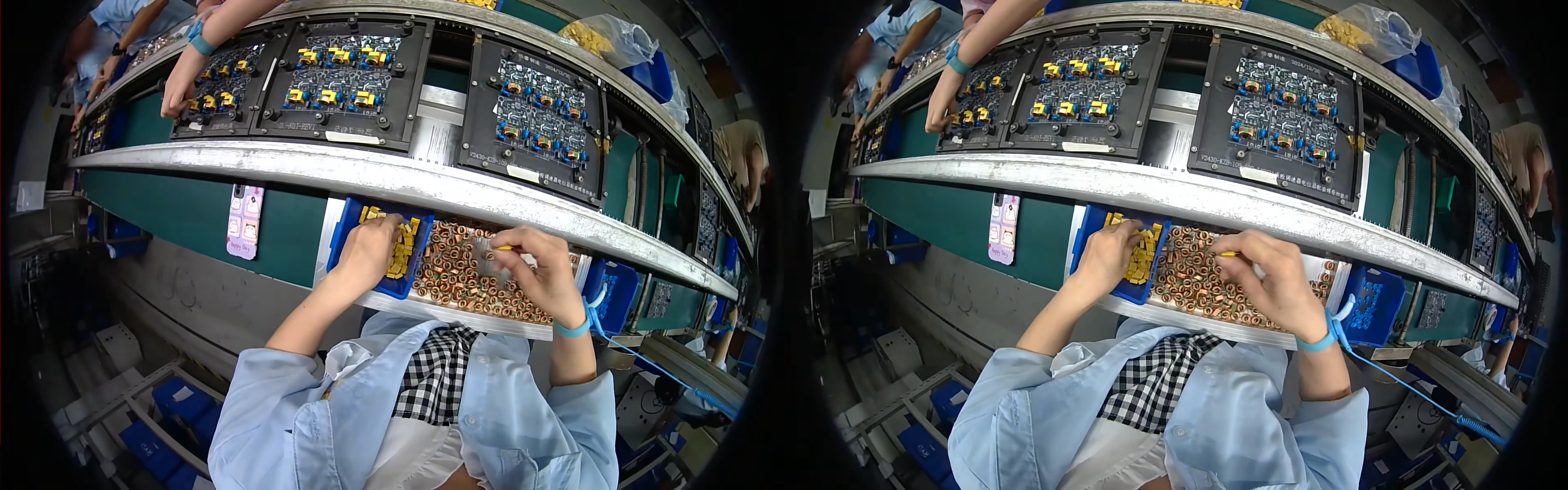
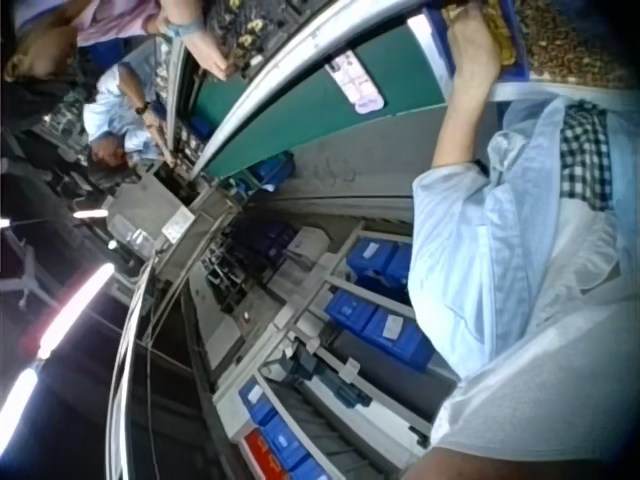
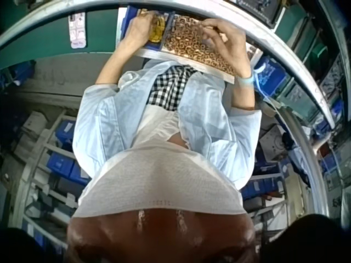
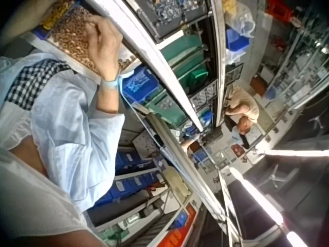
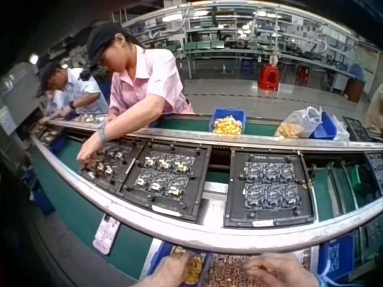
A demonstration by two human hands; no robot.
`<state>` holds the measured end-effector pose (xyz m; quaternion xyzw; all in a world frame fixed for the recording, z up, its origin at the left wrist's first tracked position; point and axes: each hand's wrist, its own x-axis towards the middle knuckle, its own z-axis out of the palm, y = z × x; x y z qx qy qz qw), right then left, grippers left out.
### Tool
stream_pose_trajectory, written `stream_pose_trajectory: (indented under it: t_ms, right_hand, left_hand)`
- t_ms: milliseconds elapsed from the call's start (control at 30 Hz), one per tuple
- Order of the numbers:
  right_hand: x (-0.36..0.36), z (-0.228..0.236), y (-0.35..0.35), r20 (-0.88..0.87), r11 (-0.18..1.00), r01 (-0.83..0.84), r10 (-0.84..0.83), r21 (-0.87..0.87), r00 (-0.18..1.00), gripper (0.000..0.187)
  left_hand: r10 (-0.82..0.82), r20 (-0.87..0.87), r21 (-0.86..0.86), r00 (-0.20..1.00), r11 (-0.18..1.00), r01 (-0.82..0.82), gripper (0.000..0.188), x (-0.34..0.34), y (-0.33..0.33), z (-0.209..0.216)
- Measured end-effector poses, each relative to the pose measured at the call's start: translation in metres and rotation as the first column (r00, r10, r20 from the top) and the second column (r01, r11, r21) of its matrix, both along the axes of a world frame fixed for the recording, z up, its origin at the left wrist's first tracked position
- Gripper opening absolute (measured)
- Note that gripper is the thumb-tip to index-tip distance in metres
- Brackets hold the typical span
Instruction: The person inserts capacitors and toroidal coils into circuit boards on an assembly line and pushes the board fixtures along the conveyor track.
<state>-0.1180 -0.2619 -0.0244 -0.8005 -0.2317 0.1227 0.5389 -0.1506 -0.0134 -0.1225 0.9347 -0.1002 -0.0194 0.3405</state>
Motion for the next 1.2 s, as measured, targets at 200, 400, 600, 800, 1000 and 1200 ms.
stream_pose_trajectory:
  t_ms: [200, 400, 600, 800, 1000, 1200]
  right_hand:
    - [0.014, 0.010, -0.046, -0.084, 0.979, 0.205, -0.205, 0.001, 0.975, 0.020]
    - [0.029, 0.017, -0.073, 0.076, 0.927, 0.348, -0.341, -0.140, 0.937, 0.019]
    - [0.038, 0.016, -0.091, 0.356, 0.873, 0.376, -0.260, -0.310, 0.897, 0.016]
    - [0.037, 0.020, -0.096, 0.241, 0.836, 0.462, -0.402, -0.297, 0.883, 0.018]
    - [0.037, 0.021, -0.108, 0.186, 0.828, 0.405, -0.360, -0.388, 0.914, 0.020]
    - [0.046, 0.018, -0.106, -0.202, 0.826, 0.557, -0.562, -0.085, 0.802, 0.020]
  left_hand:
    - [-0.007, -0.158, -0.041, 0.987, 0.999, 0.001, 0.015, 0.003, -0.001, 0.005]
    - [0.032, -0.181, -0.032, 0.983, 0.999, -0.038, 0.016, 0.006, -0.005, 0.009]
    - [0.034, -0.165, 0.010, 0.986, 0.999, -0.033, 0.015, 0.009, -0.004, 0.005]
    - [0.050, -0.142, 0.023, 0.989, 0.999, -0.048, 0.015, 0.007, -0.004, 0.003]
    - [0.091, -0.251, 0.022, 0.964, 0.996, -0.089, 0.016, 0.004, -0.005, 0.006]
    - [0.039, -0.062, 0.004, 0.997, 0.999, -0.039, 0.015, 0.007, -0.006, 0.010]
